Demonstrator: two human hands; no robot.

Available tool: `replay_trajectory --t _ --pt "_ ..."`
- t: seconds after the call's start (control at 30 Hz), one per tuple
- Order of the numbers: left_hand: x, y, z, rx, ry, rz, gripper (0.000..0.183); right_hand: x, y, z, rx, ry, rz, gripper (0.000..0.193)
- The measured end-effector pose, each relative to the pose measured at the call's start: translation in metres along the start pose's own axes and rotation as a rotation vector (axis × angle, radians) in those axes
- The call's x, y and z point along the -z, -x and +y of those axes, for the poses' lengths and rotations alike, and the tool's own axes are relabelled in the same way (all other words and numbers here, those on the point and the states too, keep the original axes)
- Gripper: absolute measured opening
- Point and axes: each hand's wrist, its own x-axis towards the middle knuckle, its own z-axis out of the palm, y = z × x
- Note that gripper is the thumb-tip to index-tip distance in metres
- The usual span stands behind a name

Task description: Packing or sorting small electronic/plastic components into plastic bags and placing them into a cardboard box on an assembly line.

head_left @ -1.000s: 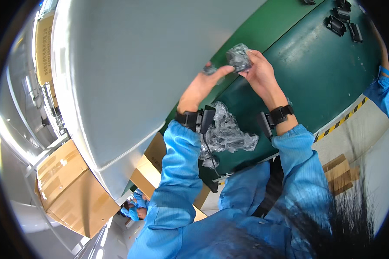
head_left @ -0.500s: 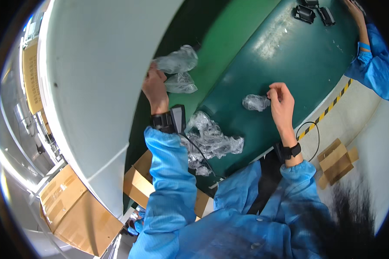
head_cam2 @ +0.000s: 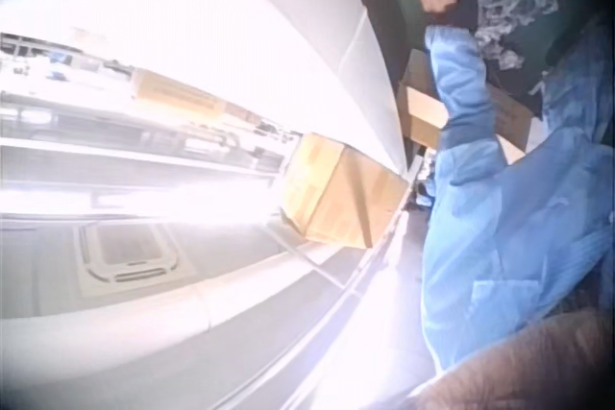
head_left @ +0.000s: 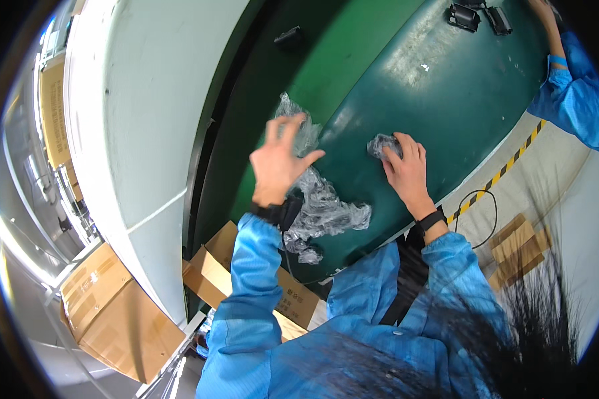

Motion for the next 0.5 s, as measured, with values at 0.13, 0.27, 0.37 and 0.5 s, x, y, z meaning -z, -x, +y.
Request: replay_trajectory --t 0.13,0.27,0.37,0.5 --pt "-0.041 -0.007 -0.048 0.024 0.052 0.107 0.015 0.008 -0.020 -0.002 -0.118 -0.234 0.016 0.025" --pt "-0.017 -0.035 -0.065 0.130 0.626 0.249 0.021 0.011 -0.033 0.004 -0.240 -0.352 -0.017 0.019" --pt "-0.019 -0.042 -0.106 0.541 1.131 0.426 0.032 0.006 -0.036 0.004 -0.277 -0.372 -0.006 0.019" --pt "-0.074 -0.026 -0.109 0.323 0.454 -0.093 0.062 0.009 -0.038 0.010 -0.814 -0.895 -0.215 0.022"
